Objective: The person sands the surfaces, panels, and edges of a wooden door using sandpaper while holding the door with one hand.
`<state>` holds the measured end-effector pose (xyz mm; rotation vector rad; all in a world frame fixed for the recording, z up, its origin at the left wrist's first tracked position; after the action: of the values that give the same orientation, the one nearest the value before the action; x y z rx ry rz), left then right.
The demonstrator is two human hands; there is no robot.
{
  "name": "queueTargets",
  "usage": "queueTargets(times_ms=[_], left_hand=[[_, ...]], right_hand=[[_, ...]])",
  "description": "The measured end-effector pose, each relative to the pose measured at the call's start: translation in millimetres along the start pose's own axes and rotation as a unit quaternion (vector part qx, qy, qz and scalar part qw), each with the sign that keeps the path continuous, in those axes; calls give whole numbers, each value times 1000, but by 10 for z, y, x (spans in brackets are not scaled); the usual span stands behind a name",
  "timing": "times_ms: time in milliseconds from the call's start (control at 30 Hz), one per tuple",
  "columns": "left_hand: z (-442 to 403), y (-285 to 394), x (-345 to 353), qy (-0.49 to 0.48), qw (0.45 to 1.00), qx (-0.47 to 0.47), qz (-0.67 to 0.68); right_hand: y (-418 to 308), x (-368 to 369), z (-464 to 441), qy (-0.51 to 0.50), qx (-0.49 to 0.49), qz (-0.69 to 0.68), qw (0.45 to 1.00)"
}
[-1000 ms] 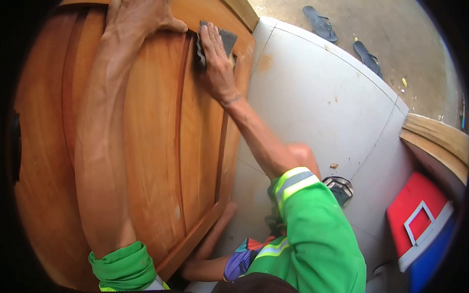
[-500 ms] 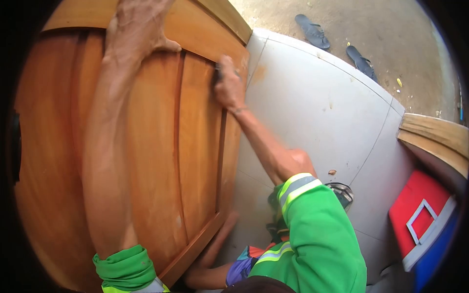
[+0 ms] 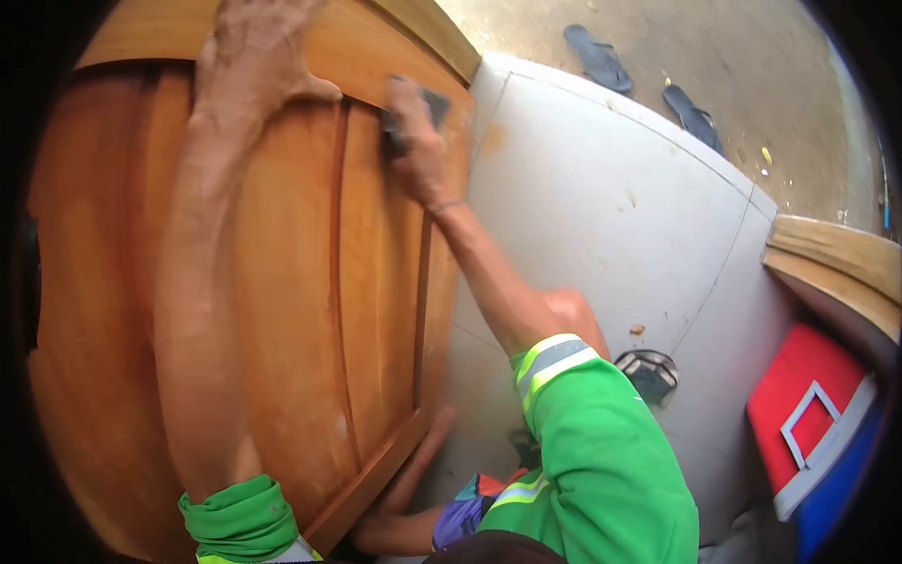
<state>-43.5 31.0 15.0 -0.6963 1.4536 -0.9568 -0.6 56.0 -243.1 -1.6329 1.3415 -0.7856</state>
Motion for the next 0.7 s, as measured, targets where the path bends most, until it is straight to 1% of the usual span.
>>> queueTargets(times_ms=[33,67,133,167,200,233,267,333,400,433,467,500,533,600,667,700], left_hand=[[-72,-36,136,18,1000,-2,-6],[-63,-13,201,30,1000,1,-5],[-85,-25,238,54,998,-3,-8],[-98,1,285,53,999,-3,-2],[-107,24,278,51,999,-2,3],[-76,28,217,34,999,6,12],[-62,14,192,20,1000,11,12],[-53,100,322,51,999,3,5],[-46,67,241,36,999,2,-5],[-50,52,209,28,1000,2,-10],[-40,32,126,21,1000,-1,-20],[-68,13,120,25,1000,-2,-18],[-96,-6,116,30,999,-3,-16],[-103,13,271,46,999,2,5],[-33,116,348,38,999,9,21],[-78,36,335,39,999,3,13]], right_hand=[[442,15,73,19,60,16,998],[722,6,134,-31,132,-6,991],[840,-62,-91,-121,254,-50,958],[759,-31,-225,-69,185,-54,979],[206,-70,-427,-21,126,-57,990],[-399,-165,-615,20,-28,-64,997],[-294,-125,-542,28,-11,-73,997],[125,-47,-463,55,9,-91,994],[503,46,-541,84,17,-113,990],[750,42,-485,49,130,-135,981],[972,48,-551,15,228,-159,960],[1113,76,-573,-24,327,-180,927],[520,-46,-718,-15,349,-198,916],[419,-100,-557,11,247,-137,959],[272,-147,-322,33,149,-76,985],[167,-137,-470,54,77,-52,994]])
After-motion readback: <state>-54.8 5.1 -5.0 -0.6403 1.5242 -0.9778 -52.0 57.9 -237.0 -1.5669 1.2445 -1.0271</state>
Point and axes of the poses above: each hand's wrist, its own z-axis away from the middle knuckle, its own x-axis out of the palm, y = z × x, the point moved 5 cm from there along -z, towards the middle knuckle, and after that the axes turned 6 degrees about -y, right-handed, at the moved point
